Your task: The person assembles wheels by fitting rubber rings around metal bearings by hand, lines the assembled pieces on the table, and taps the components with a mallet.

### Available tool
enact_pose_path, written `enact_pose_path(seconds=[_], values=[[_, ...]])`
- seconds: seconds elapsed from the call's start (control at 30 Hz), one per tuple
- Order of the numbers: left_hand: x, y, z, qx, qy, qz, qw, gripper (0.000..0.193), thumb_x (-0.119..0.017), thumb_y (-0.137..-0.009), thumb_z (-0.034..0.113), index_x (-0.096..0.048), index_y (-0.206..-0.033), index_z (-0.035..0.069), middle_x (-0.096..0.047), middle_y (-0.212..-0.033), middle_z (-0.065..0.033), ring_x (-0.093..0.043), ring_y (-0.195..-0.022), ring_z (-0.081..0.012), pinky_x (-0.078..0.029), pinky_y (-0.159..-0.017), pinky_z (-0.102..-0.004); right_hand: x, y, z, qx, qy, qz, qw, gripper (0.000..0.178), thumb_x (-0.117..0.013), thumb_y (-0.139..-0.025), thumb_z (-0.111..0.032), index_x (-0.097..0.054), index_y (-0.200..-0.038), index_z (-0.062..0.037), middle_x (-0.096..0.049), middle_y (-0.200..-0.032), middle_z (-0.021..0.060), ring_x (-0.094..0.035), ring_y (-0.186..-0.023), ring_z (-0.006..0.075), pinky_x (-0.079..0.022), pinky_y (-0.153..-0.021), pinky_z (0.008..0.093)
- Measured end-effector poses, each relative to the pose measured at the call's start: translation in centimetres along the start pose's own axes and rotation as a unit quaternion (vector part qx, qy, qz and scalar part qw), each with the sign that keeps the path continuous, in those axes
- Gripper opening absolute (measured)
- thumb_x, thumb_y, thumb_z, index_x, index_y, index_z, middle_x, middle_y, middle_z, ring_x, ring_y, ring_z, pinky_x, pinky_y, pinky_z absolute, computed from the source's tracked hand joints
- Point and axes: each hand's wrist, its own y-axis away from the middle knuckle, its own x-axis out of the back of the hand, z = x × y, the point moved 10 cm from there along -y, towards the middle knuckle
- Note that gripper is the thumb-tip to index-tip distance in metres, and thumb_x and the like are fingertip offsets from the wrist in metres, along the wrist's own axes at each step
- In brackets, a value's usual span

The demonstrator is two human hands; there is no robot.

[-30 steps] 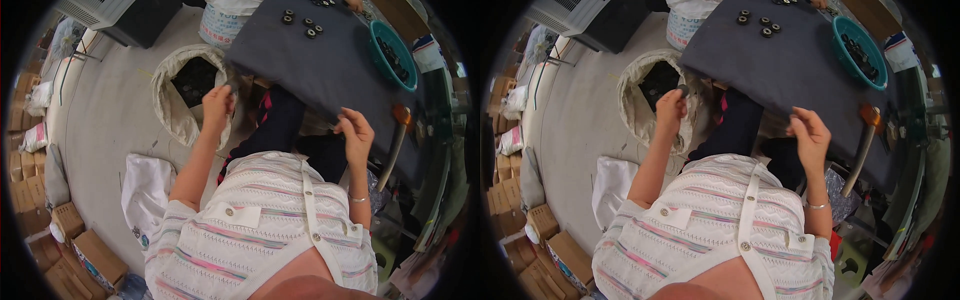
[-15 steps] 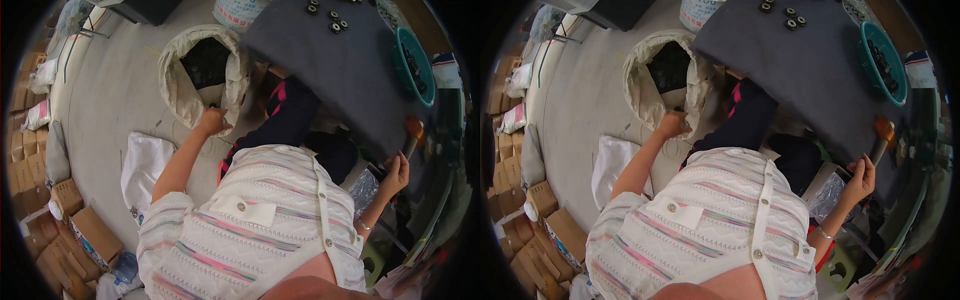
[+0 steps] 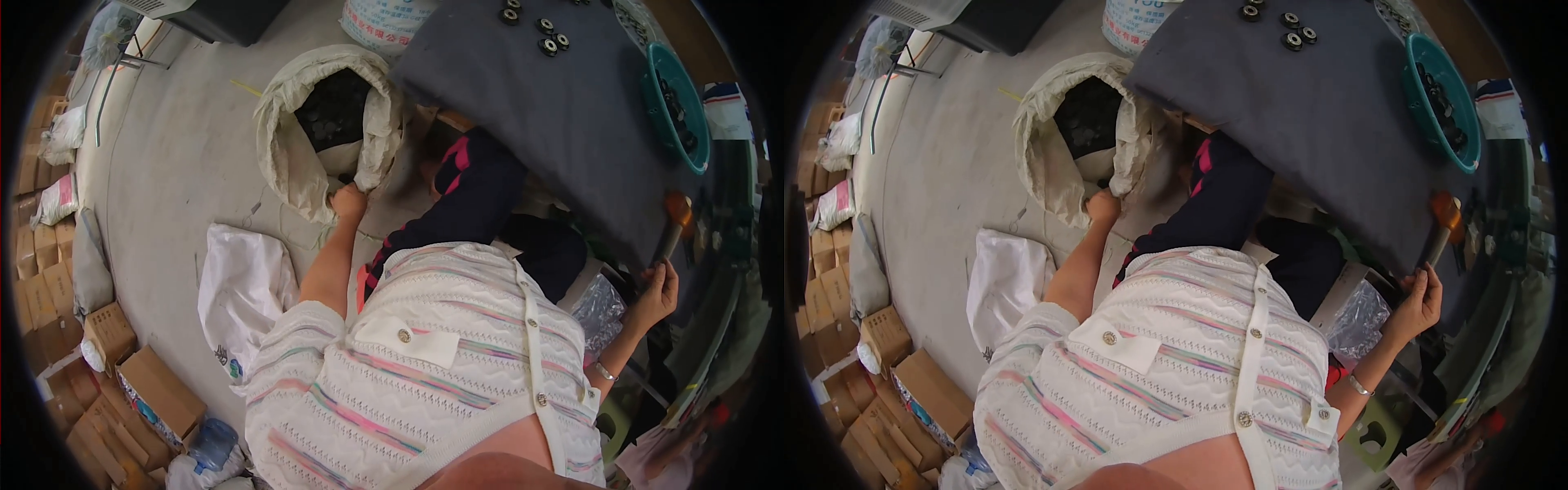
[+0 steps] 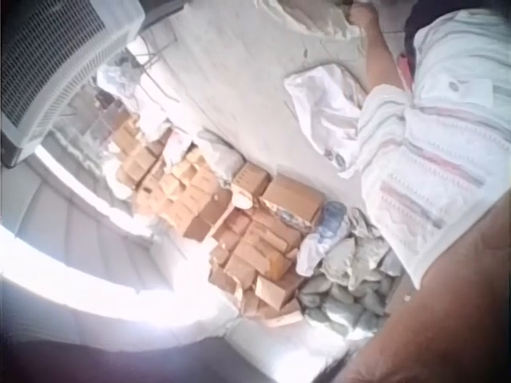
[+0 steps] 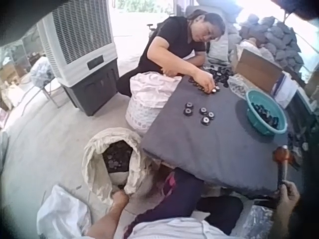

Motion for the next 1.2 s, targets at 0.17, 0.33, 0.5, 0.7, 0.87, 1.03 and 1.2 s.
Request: enact_pose_path(seconds=[0.17,0.33,0.5,0.7,0.87,1.03,1.2], values=[[12.1,-2.1,0.2,-0.059,0.157,0.18,0.969,0.017,-0.054,-0.076,0.011,-0.063,-0.088,0.002,-0.062,-0.079,-0.0237,-0.06,-0.081,-0.0421,-0.048,-0.067,-0.0429,2.6,-0.4,1.3,0.011,-0.002,0.03,0.999,0.018,-0.055,-0.092,-0.009,-0.061,-0.102,0.0038,-0.061,-0.079,0.0044,-0.055,-0.066,0.0072,-0.047,-0.061,0.0214],[28.4,-1.9,3.9,-0.133,0.299,0.205,0.922,0.016,-0.052,-0.074,0.009,-0.062,-0.083,0.001,-0.062,-0.077,-0.0228,-0.063,-0.076,-0.037,-0.047,-0.065,-0.0394,2.7,-0.8,0.8,0.015,-0.029,0.048,0.998,0.018,-0.055,-0.091,-0.01,-0.061,-0.102,0.0034,-0.06,-0.078,0.0037,-0.054,-0.066,0.0072,-0.046,-0.061,0.0204],[30.2,0.3,9.7,-0.246,0.329,0.116,0.904,0.012,-0.051,-0.073,0.003,-0.058,-0.08,-0.002,-0.055,-0.062,-0.0167,-0.051,-0.054,-0.02,-0.042,-0.056,-0.0294,1.4,-0.7,-0.8,0.014,-0.066,0.043,0.997,0.017,-0.056,-0.091,-0.01,-0.062,-0.101,0.0023,-0.06,-0.075,0.0028,-0.054,-0.067,0.0066,-0.045,-0.062,0.0203],[31.8,9.0,13.6,-0.312,0.34,0.066,0.885,0.011,-0.051,-0.071,0.002,-0.058,-0.079,-0.001,-0.048,-0.06,-0.0165,-0.044,-0.049,-0.0181,-0.04,-0.05,-0.0304,5.8,0.1,1.6,0.0,-0.008,0.073,0.997,0.018,-0.055,-0.091,-0.01,-0.063,-0.103,0.0016,-0.059,-0.077,0.0018,-0.053,-0.068,0.0056,-0.045,-0.063,0.0198],[27.1,10.7,13.6,-0.377,0.22,-0.044,0.899,0.009,-0.056,-0.067,0.007,-0.05,-0.068,0.001,-0.049,-0.06,-0.021,-0.051,-0.059,-0.0396,-0.04,-0.052,-0.0434,4.9,-1.1,0.5,0.007,-0.001,0.057,0.998,0.017,-0.056,-0.091,-0.009,-0.062,-0.102,0.0028,-0.061,-0.078,0.0044,-0.056,-0.066,0.0076,-0.046,-0.061,0.0201],[23.2,9.5,12.8,-0.364,0.127,-0.069,0.92,0.011,-0.055,-0.067,0.013,-0.052,-0.071,0.003,-0.054,-0.064,-0.0199,-0.055,-0.065,-0.0399,-0.042,-0.059,-0.0482,-0.1,-2.9,-0.8,0.026,-0.03,0.023,0.999,0.017,-0.057,-0.09,-0.009,-0.062,-0.101,0.0027,-0.06,-0.077,0.003,-0.053,-0.065,0.0065,-0.044,-0.061,0.0198],[19.1,7.8,14.8,-0.35,0.075,-0.072,0.931,0.025,-0.057,-0.073,0.02,-0.065,-0.093,0.007,-0.063,-0.083,-0.0187,-0.061,-0.079,-0.0373,-0.048,-0.072,-0.0461,1.4,-1.9,-2.0,0.055,0.005,0.021,0.998,0.013,-0.058,-0.089,-0.008,-0.064,-0.097,-0.0005,-0.056,-0.07,-0.0005,-0.051,-0.061,0.0047,-0.042,-0.055,0.0192]])
